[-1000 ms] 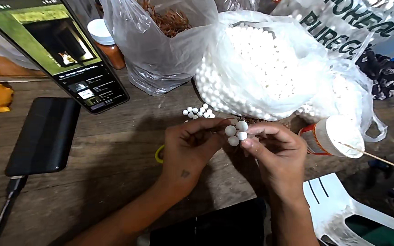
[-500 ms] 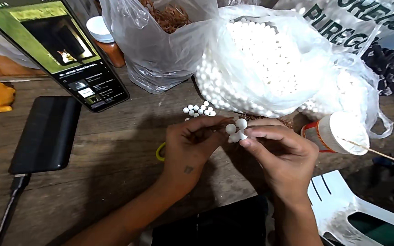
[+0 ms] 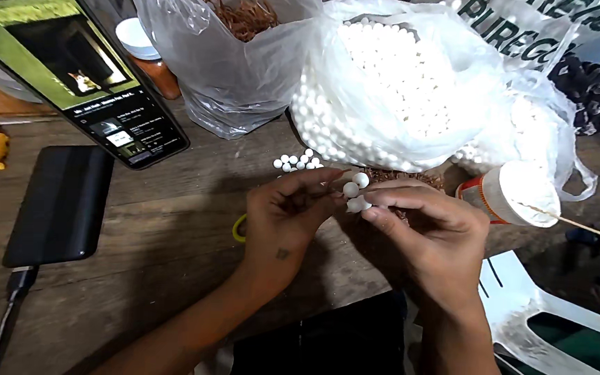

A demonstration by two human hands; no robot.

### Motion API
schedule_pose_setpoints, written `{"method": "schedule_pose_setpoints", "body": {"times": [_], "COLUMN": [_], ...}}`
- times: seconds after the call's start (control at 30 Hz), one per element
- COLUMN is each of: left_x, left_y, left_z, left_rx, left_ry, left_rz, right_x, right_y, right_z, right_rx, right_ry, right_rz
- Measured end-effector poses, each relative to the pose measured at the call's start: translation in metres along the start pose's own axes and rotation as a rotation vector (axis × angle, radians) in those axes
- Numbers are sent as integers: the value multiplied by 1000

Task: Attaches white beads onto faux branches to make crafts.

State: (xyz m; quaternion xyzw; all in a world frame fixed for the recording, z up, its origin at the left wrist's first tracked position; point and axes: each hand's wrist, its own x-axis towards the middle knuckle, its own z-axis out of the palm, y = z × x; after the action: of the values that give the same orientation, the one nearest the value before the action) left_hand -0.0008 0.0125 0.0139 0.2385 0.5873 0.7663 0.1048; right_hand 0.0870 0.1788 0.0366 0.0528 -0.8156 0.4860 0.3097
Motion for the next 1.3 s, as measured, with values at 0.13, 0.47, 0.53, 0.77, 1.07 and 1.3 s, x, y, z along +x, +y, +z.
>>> {"method": "schedule_pose_setpoints", "body": {"times": [0.13,0.47,0.53,0.77,1.07,1.3], "left_x": [0,0,0,-1,-3,-4], "left_y": [0,-1,-2,-5,-6,-8], "left_z": [-1,1,0,2,4,5], "left_rx": [-75,-152,-155,-234,-257,-289], "left_ry": [-22,-3,-1,0,24,28], "left_rz": [-75,-108,-98,-97,-110,-133], "right_x": [-1,-2,-3,-4,-2,-3], "right_y": [-1,-1,0,2,0,2], "right_z": [1,6,7,9,11,13], "right_rx": [4,57,75,68,54,35], "right_ry": [-13,17,15,23,18,10], "right_rz": [20,145,134,109,89,78]}}
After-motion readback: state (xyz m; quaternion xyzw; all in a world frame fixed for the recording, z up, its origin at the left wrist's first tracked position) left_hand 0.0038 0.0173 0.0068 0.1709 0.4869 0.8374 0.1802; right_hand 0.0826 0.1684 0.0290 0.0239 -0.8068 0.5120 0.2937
